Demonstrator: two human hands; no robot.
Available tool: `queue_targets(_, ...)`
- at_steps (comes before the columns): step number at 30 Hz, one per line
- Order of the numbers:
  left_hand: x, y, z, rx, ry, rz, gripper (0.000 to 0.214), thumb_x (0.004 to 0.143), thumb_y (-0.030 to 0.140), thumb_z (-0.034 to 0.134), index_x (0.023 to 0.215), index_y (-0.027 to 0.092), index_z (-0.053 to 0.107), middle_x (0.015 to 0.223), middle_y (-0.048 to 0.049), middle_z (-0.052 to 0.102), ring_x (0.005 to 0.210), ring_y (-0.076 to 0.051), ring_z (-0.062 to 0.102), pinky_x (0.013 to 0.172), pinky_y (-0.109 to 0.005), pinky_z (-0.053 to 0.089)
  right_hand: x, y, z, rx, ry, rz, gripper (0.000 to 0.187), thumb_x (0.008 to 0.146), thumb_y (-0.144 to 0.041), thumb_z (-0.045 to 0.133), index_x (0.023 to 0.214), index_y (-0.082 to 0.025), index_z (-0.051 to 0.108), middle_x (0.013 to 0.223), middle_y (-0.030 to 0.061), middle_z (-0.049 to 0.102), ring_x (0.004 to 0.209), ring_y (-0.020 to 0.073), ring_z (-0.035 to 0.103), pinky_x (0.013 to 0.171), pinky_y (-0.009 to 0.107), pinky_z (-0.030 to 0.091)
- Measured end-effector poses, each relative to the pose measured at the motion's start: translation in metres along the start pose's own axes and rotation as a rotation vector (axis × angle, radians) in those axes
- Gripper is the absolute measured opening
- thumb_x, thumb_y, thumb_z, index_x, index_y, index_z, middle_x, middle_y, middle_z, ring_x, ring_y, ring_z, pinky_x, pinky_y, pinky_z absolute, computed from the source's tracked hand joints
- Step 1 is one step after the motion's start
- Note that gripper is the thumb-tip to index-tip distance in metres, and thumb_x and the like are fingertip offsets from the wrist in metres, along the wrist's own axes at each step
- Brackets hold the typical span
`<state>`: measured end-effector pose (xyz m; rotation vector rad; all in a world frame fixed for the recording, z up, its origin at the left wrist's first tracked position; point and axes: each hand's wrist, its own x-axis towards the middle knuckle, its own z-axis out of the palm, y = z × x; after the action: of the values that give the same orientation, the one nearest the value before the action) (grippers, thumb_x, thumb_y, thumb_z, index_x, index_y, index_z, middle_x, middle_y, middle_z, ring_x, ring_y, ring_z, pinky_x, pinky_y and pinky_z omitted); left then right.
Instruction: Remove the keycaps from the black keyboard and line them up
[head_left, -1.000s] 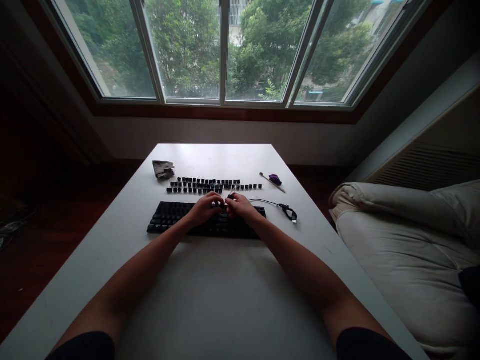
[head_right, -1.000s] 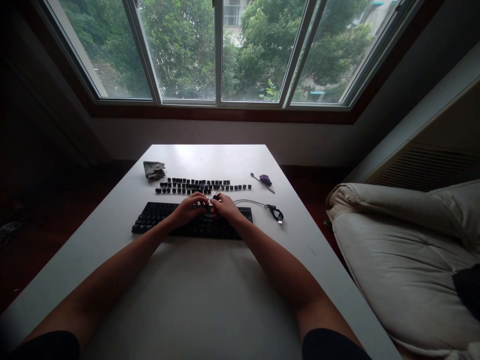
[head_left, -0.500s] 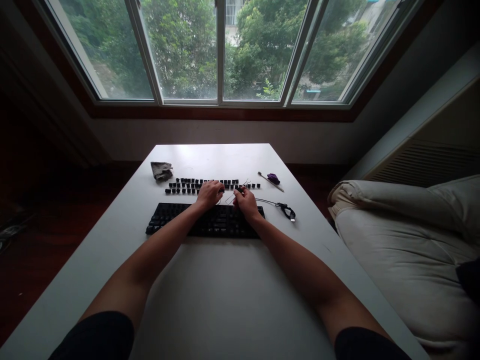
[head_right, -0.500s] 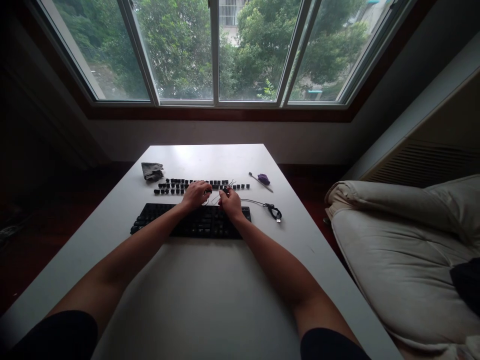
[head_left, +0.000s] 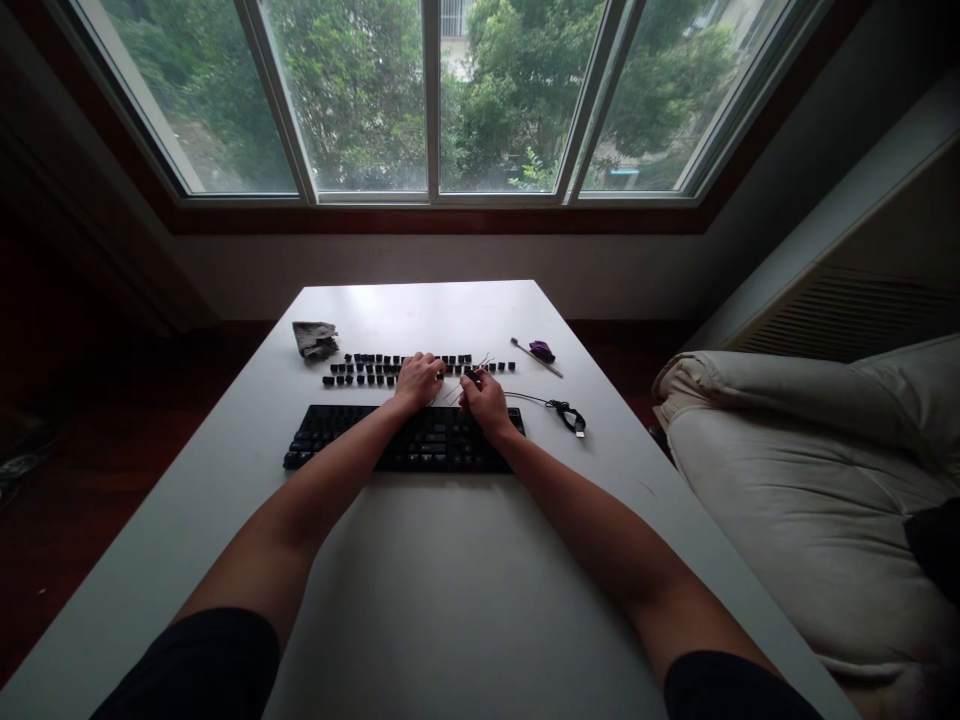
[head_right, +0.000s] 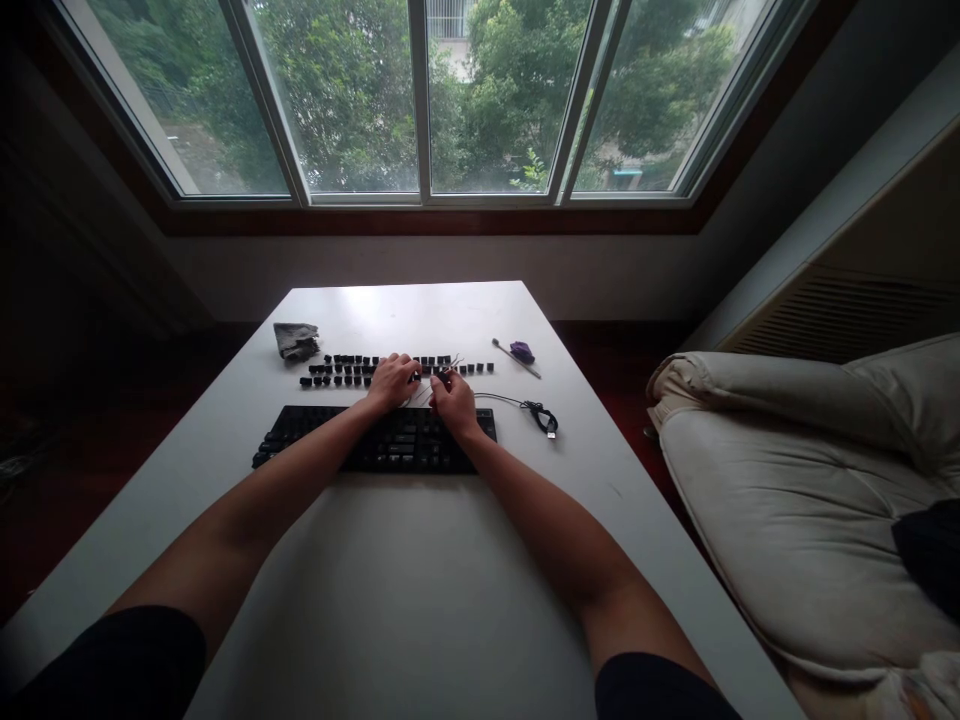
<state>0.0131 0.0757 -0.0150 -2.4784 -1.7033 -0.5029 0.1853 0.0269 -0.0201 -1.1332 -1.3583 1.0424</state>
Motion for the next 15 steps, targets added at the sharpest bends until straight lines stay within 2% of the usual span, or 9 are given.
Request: queue_targets(15, -0.0014, 0.0022, -0.0064, -0.026, 0.016, -0.030, 0.017, 0.087, 0.028, 0.062, 0.103, 0.023, 0.068, 0.108, -0.0090, 0.064, 0.106, -0.028, 0.053, 0.093, -0.041, 0.040, -0.0011, -0.0019, 0.0002, -0.014, 0.000, 0.018, 0.033, 0.087, -0.056, 0.060, 0.087, -0.023, 0.054, 0.060, -0.0002, 0.064, 0.044, 0.0161, 0.058, 0.044, 0.028, 0.048)
